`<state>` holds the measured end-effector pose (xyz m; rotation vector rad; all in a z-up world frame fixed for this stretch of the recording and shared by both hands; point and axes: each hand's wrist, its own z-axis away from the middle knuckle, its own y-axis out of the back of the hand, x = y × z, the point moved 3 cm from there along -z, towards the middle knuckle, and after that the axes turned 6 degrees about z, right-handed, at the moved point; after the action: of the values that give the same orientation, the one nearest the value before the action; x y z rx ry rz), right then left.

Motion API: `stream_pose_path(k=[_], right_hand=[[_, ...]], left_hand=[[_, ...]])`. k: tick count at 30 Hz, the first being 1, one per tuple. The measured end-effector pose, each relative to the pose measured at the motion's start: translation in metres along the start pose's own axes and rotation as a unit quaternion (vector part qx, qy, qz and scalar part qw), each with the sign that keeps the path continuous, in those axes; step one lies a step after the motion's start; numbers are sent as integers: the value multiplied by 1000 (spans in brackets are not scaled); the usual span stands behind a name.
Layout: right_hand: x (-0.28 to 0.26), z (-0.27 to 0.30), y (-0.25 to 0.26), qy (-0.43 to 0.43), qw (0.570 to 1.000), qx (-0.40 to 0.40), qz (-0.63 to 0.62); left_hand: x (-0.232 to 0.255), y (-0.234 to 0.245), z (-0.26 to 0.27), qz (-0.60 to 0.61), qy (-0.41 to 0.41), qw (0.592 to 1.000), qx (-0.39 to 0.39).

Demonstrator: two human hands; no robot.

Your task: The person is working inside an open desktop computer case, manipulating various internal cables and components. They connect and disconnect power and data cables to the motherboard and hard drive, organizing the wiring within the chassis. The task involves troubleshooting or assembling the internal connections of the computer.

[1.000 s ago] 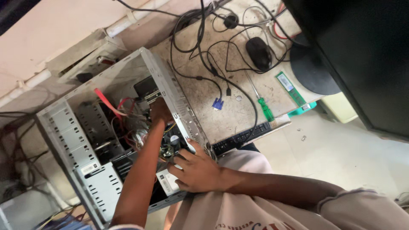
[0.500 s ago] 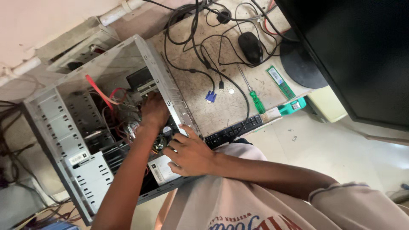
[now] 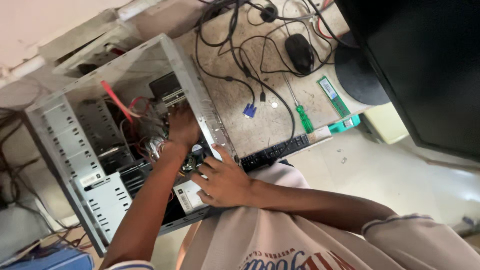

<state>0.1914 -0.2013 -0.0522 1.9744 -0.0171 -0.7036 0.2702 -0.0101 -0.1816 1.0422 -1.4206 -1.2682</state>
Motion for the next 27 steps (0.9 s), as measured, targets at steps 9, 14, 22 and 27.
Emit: stream_pose_path(k=[9,14,22,27], right_hand=[[4,0,-1,17,999,-34,23],[2,-2,3,0,998,-29,57],[-5,-13,2,-27,991,-73,113],[4,-57,-9,-60,995,-67,34]], left_hand=[[5,-3,-9,11,63,986,-154],[18,48,12,137,70,988,-7],[2,169,148,411,131,884,180],[-25,181,230,372,252,828,335]])
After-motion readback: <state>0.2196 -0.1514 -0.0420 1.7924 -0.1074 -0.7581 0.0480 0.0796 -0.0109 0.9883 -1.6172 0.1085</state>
